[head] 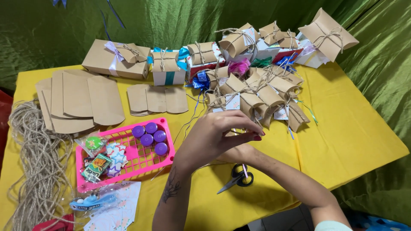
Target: The person assembles small cylindrical paper gift boxes by folding the ends, inserting small items, and tying them with twine. They attach small paper tags to the twine and place the finished boxes on the table.
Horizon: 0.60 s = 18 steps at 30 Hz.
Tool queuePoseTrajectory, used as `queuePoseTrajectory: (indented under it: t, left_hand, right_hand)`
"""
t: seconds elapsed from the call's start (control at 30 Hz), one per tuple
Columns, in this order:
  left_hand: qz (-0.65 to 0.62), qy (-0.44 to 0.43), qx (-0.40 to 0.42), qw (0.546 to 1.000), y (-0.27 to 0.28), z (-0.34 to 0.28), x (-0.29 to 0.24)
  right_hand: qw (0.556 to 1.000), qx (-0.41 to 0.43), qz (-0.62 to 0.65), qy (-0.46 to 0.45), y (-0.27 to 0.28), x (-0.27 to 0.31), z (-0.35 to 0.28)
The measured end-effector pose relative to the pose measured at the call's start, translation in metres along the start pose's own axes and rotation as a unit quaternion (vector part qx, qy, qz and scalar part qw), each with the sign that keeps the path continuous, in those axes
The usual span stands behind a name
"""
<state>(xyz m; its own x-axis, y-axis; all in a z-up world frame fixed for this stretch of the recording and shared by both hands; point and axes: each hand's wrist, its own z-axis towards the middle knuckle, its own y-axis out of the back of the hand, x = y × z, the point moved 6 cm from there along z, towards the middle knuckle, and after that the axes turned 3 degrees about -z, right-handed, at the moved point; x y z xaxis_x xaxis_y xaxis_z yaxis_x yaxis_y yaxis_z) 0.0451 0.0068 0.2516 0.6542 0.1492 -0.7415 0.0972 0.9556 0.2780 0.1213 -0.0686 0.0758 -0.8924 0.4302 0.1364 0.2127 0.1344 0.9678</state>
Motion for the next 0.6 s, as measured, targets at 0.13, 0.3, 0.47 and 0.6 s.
queuePoseTrajectory:
  t: [0.13,0.3,0.47,0.6]
  left_hand:
    - [0.032,0.006,0.014,0.999,0.007,-0.006,-0.008]
    - [0.050,0.014,0.039,0.998,0.010,-0.011,0.001]
    - [0.035,-0.051,-0.040,0.997,0.013,-0.006,-0.014]
    - [0.047,-0.086,-0.069,0.993,0.011,0.013,-0.027]
  right_hand:
    - [0.991,0.052,0.102,-0.066,0.006,-0.005,-0.007]
    - [0.965,0.096,0.203,-0.132,0.000,-0.006,-0.020]
    - [0.998,0.045,-0.020,0.027,-0.014,0.040,-0.021]
    - [0.989,-0.094,-0.054,0.098,-0.050,0.039,-0.027]
